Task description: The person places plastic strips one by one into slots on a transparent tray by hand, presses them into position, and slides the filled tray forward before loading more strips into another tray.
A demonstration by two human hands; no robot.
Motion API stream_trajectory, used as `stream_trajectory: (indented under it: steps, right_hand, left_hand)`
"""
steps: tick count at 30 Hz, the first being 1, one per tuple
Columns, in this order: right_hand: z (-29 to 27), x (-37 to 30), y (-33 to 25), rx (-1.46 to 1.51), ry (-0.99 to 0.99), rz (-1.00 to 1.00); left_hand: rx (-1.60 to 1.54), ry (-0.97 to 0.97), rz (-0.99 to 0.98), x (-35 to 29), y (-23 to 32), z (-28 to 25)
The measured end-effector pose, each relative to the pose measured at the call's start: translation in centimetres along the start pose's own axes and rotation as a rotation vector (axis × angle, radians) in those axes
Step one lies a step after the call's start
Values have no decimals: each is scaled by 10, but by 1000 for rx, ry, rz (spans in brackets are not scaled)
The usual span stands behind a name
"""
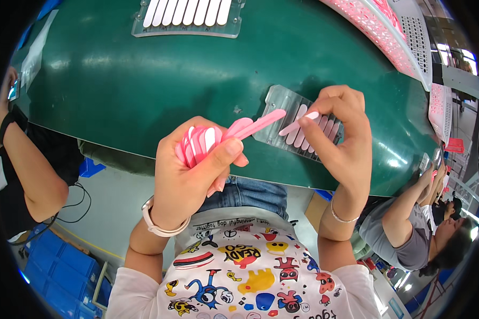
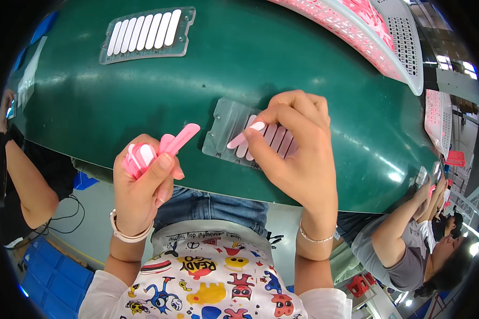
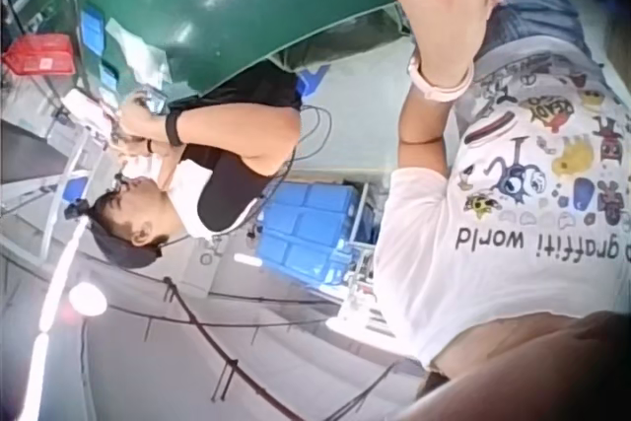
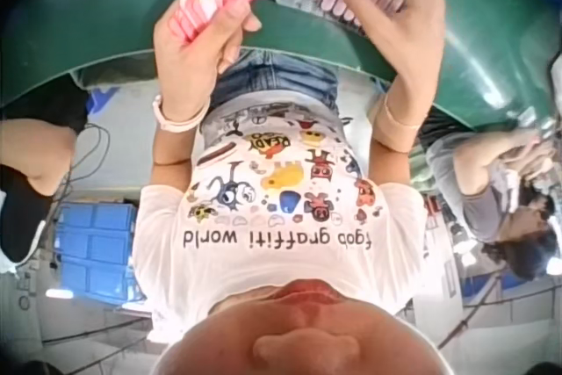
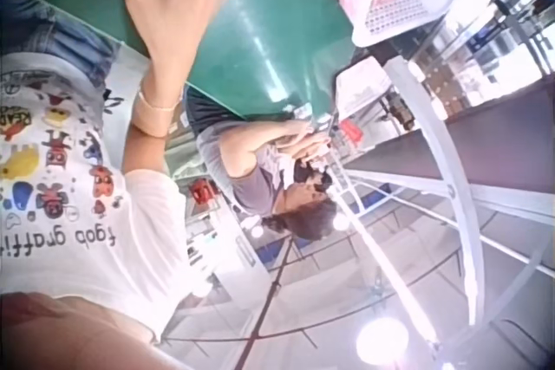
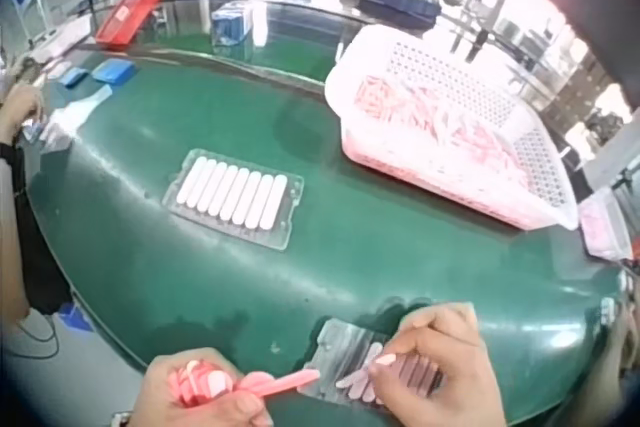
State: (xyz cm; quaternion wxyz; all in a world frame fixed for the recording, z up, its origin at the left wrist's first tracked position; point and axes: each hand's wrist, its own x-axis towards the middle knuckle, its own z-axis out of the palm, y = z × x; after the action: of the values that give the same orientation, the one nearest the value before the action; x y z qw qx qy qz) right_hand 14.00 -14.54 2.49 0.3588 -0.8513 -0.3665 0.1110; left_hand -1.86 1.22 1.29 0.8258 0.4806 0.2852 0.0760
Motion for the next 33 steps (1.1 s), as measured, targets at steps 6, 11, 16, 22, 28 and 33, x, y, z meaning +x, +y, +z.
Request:
stream_trajectory:
  steps: [6,11,16,22,28,33]
  right_hand:
    - [0,11,-14,-281,-83,-58]
    - [-4,17,-6,-364,-156,10]
    - [2,9,-14,-403,-134,43]
    - [1,12,-29,150,7,-269]
    - [-5,13,-29,278,-148,-504]
    - [-3,11,-32,367,-181,-496]
  left_hand:
    - [-3,-27,2,1,1,2]
    - [-10,-30,-12,0,2,0]
    - [-27,-38,-8,0,1,0]
    - [-5,-41,-54,0,7,2]
    - [-33,-110,-114,-2,6,0]
    - [-137,-100,-92,-5,6,-5]
